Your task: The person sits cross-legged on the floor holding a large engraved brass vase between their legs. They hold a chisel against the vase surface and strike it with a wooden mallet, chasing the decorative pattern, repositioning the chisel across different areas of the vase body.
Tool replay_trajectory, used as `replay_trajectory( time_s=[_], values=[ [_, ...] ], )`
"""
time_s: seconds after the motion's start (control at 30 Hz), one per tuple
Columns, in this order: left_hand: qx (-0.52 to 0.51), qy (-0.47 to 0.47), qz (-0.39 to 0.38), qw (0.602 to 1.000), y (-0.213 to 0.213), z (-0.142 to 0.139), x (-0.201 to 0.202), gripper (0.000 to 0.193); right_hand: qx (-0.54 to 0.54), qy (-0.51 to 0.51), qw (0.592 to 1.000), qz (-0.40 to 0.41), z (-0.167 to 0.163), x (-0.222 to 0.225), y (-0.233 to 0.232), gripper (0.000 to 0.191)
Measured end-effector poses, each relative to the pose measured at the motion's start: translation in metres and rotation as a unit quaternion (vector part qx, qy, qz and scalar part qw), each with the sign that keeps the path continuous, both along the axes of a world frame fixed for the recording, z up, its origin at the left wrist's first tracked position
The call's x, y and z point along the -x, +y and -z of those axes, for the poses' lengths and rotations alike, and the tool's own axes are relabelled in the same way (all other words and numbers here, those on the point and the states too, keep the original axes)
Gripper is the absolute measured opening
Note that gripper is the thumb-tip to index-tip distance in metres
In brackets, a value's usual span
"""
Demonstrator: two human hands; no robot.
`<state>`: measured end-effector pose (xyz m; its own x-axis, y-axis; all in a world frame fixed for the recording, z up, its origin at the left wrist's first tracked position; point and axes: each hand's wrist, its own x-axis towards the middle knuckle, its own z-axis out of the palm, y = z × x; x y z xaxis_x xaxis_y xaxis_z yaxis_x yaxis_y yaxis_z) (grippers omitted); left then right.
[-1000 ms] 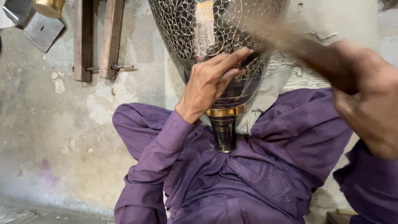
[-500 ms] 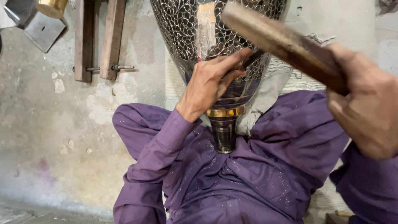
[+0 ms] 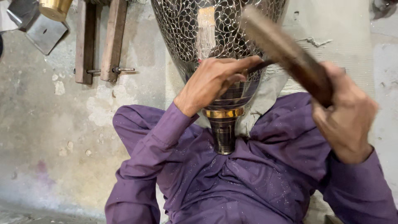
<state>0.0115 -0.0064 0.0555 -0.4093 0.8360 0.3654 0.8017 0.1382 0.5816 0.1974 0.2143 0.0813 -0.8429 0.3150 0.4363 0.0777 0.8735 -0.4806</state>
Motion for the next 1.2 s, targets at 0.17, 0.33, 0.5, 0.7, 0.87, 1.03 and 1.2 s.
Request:
replay_trajectory(
  time_s=[0.17,0.33,0.5,0.7,0.87,1.03,1.2],
  values=[
    [0.055,0.012,0.029,0.998,0.006,0.003,0.009,0.058,0.304,0.1,0.947,-0.029,0.041,-0.01,-0.002,0.053],
    [0.127,0.022,0.08,0.988,0.015,-0.009,0.012,0.055,0.005,0.131,0.99,0.05,0.087,-0.028,-0.017,0.046],
    [0.22,0.086,0.065,0.97,0.013,-0.011,0.004,0.055,0.237,0.027,0.968,0.077,0.115,-0.036,-0.029,0.051],
    [-0.09,-0.038,-0.073,0.993,-0.009,0.021,-0.018,0.053,0.082,-0.025,0.996,0.015,0.097,-0.041,0.009,0.063],
    [-0.09,-0.089,-0.15,0.981,-0.013,0.038,-0.026,0.053,-0.042,-0.092,0.995,-0.027,0.069,-0.02,0.025,0.074],
    [-0.106,-0.067,-0.162,0.979,-0.014,0.031,-0.03,0.053,-0.117,-0.107,0.987,-0.016,0.034,-0.009,0.038,0.073],
    [-0.095,-0.086,-0.159,0.979,-0.015,0.031,-0.032,0.05,-0.046,-0.03,0.987,-0.153,-0.016,0.007,0.042,0.053]
  ],
)
